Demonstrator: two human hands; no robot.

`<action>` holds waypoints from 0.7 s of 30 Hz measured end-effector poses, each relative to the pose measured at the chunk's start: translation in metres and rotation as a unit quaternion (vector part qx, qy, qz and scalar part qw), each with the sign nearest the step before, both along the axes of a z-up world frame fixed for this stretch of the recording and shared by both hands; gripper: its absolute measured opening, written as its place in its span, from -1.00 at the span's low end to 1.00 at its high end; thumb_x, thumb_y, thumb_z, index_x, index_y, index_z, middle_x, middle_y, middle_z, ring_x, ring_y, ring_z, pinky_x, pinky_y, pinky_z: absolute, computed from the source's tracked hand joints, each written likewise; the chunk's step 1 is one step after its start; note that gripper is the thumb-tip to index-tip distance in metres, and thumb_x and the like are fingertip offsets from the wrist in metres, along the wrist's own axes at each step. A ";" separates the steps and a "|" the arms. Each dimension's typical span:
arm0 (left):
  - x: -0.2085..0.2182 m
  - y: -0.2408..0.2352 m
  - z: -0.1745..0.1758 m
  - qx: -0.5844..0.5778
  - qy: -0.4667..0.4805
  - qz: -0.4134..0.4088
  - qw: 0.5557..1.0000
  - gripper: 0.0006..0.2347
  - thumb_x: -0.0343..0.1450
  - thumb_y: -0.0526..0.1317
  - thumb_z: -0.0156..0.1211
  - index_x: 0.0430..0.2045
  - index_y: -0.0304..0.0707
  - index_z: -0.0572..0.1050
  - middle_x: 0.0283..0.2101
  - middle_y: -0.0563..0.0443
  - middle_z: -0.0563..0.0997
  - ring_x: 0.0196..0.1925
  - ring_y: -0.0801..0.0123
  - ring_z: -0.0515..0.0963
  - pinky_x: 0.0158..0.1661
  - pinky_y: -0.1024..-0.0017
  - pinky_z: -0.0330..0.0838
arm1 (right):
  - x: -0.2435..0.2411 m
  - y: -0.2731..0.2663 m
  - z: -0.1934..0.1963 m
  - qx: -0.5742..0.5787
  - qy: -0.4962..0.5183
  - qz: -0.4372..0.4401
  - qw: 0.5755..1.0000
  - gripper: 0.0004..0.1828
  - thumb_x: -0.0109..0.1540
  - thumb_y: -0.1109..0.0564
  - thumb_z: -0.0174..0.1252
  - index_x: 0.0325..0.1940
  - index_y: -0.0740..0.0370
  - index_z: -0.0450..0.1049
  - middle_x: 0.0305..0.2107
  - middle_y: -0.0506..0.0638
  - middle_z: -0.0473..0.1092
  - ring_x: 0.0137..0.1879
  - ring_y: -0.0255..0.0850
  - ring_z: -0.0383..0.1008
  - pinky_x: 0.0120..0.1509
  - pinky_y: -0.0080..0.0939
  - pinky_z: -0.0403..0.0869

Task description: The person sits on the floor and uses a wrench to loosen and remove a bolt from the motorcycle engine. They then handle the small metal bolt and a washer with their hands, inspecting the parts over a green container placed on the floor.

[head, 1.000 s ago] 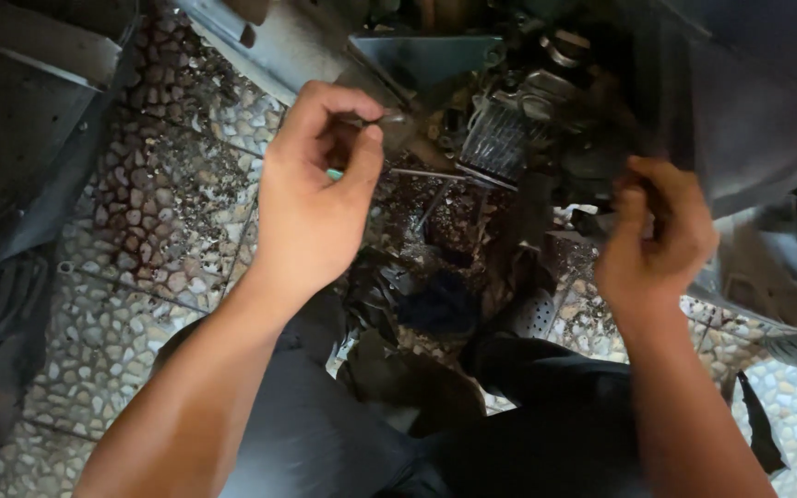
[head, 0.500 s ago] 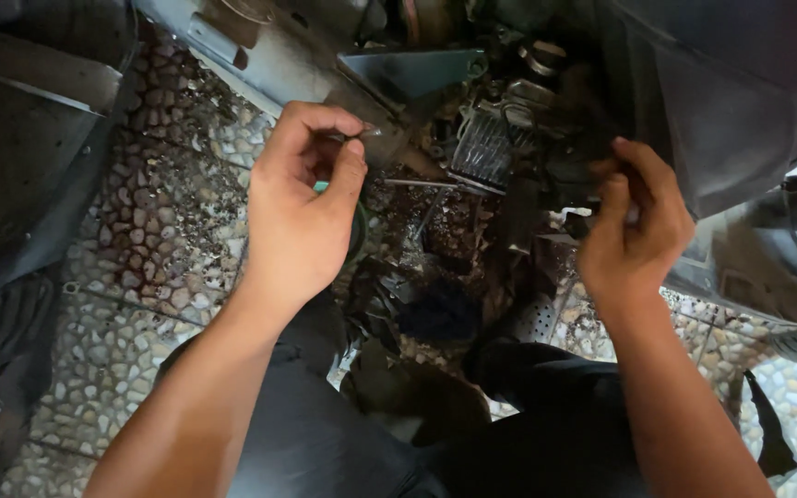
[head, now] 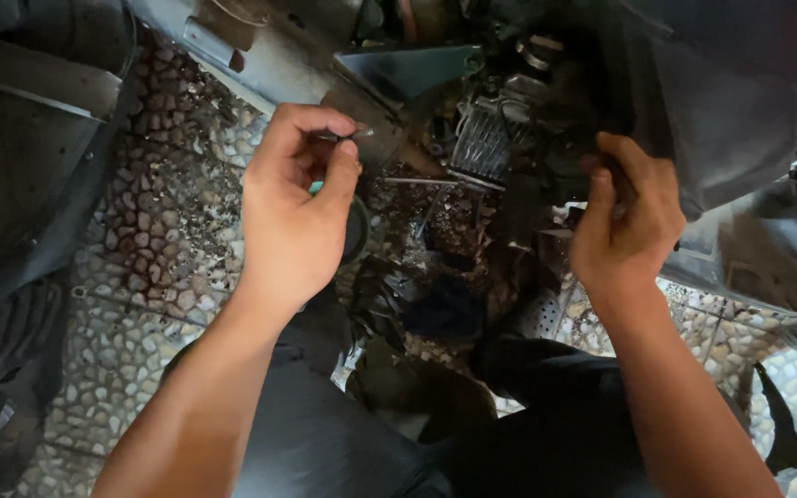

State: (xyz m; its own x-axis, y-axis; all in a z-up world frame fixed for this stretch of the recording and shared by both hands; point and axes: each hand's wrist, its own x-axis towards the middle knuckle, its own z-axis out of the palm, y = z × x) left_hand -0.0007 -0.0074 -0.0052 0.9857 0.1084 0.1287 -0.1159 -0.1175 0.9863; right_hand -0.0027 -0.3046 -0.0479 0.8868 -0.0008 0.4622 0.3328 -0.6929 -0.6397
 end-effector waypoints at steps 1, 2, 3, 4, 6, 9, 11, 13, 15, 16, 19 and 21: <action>-0.001 0.000 -0.001 0.001 0.002 0.000 1.000 -0.91 0.57 -0.45 0.13 -0.09 -0.36 0.42 -0.19 0.13 0.52 -0.21 0.64 0.48 -0.16 0.60 0.43 | 0.000 0.000 0.000 0.001 0.002 0.000 1.000 -0.71 0.48 0.39 0.04 0.28 0.31 0.45 -0.01 0.19 0.47 0.00 -0.01 0.58 0.06 -0.13 0.53; -0.003 0.001 -0.002 0.004 -0.001 0.002 1.000 -0.91 0.57 -0.46 0.14 -0.09 -0.36 0.42 -0.18 0.12 0.51 -0.21 0.64 0.48 -0.14 0.60 0.43 | -0.001 0.001 0.000 -0.064 -0.019 -0.002 0.998 -0.71 0.45 0.41 0.05 0.26 0.34 0.45 -0.01 0.19 0.48 0.04 0.05 0.51 0.13 -0.07 0.48; -0.002 0.000 -0.002 0.009 -0.007 0.001 1.000 -0.91 0.58 -0.46 0.14 -0.08 -0.37 0.43 -0.17 0.12 0.51 -0.20 0.63 0.48 -0.12 0.60 0.43 | 0.000 0.001 0.000 -0.129 -0.041 -0.007 0.991 -0.70 0.43 0.42 0.07 0.25 0.36 0.45 -0.01 0.19 0.49 0.08 0.12 0.45 0.20 0.00 0.42; -0.001 0.000 -0.002 0.009 -0.008 -0.002 1.000 -0.91 0.58 -0.46 0.14 -0.08 -0.37 0.43 -0.17 0.12 0.51 -0.20 0.63 0.48 -0.12 0.60 0.43 | -0.002 0.001 0.001 -0.128 -0.042 -0.010 0.991 -0.70 0.43 0.42 0.07 0.25 0.36 0.45 -0.01 0.19 0.49 0.08 0.12 0.45 0.20 0.00 0.42; 0.000 0.000 -0.001 0.006 -0.014 -0.003 1.000 -0.90 0.58 -0.47 0.13 -0.08 -0.37 0.42 -0.15 0.11 0.52 -0.19 0.63 0.48 -0.11 0.60 0.44 | -0.004 0.003 0.001 -0.102 -0.030 -0.009 0.994 -0.77 0.45 0.38 0.12 0.20 0.33 0.47 -0.04 0.21 0.48 0.00 0.10 0.43 0.11 -0.03 0.42; -0.001 0.002 -0.003 -0.010 -0.005 -0.005 1.000 -0.90 0.58 -0.48 0.13 -0.08 -0.37 0.41 -0.14 0.11 0.53 -0.18 0.63 0.49 -0.10 0.60 0.44 | -0.006 0.000 -0.002 -0.099 -0.065 -0.005 0.993 -0.77 0.45 0.39 0.11 0.20 0.31 0.46 -0.08 0.18 0.46 0.03 0.12 0.42 0.17 -0.01 0.41; -0.002 0.001 -0.003 -0.008 -0.002 -0.007 1.000 -0.90 0.58 -0.48 0.13 -0.08 -0.37 0.41 -0.14 0.11 0.53 -0.17 0.62 0.50 -0.10 0.60 0.45 | -0.001 0.000 -0.001 -0.108 -0.039 -0.010 0.993 -0.78 0.46 0.37 0.13 0.20 0.32 0.46 -0.11 0.19 0.43 0.02 0.12 0.41 0.14 0.00 0.39; -0.001 0.002 -0.002 -0.007 -0.001 -0.008 1.000 -0.89 0.58 -0.49 0.13 -0.07 -0.37 0.42 -0.14 0.10 0.53 -0.16 0.62 0.51 -0.09 0.60 0.46 | 0.001 0.004 0.008 -0.116 -0.016 -0.014 0.993 -0.80 0.47 0.36 0.14 0.19 0.33 0.46 -0.13 0.20 0.41 0.00 0.12 0.40 0.11 0.01 0.38; 0.000 0.004 -0.003 -0.010 -0.008 -0.009 1.000 -0.89 0.58 -0.50 0.11 -0.06 -0.37 0.41 -0.10 0.10 0.53 -0.15 0.61 0.52 -0.07 0.59 0.46 | 0.001 0.014 0.024 -0.020 0.068 -0.040 0.997 -0.76 0.33 0.36 0.11 0.09 0.31 0.50 -0.25 0.21 0.39 -0.20 0.09 0.37 -0.09 0.04 0.36; -0.001 0.004 -0.005 -0.009 -0.007 -0.010 1.000 -0.89 0.58 -0.50 0.11 -0.06 -0.37 0.41 -0.10 0.10 0.53 -0.15 0.61 0.52 -0.07 0.59 0.46 | 0.001 0.014 0.022 -0.019 0.068 -0.041 0.997 -0.76 0.33 0.36 0.11 0.09 0.31 0.50 -0.25 0.21 0.39 -0.20 0.09 0.37 -0.09 0.04 0.36; 0.000 0.004 -0.007 -0.022 -0.012 -0.016 1.000 -0.88 0.57 -0.50 0.10 -0.06 -0.36 0.41 -0.07 0.08 0.55 -0.15 0.60 0.52 -0.08 0.59 0.46 | 0.000 0.011 0.015 -0.118 -0.073 0.005 0.990 -0.70 0.32 0.42 0.15 0.14 0.32 0.44 -0.11 0.21 0.38 0.02 0.18 0.38 0.11 0.07 0.39; -0.001 0.004 -0.009 -0.018 -0.003 -0.007 1.000 -0.88 0.57 -0.50 0.11 -0.07 -0.36 0.41 -0.10 0.07 0.55 -0.16 0.58 0.53 -0.10 0.58 0.46 | -0.003 0.007 0.005 -0.116 -0.050 0.012 0.992 -0.78 0.38 0.40 0.19 0.10 0.31 0.47 -0.15 0.19 0.41 -0.05 0.15 0.41 0.06 -0.01 0.42</action>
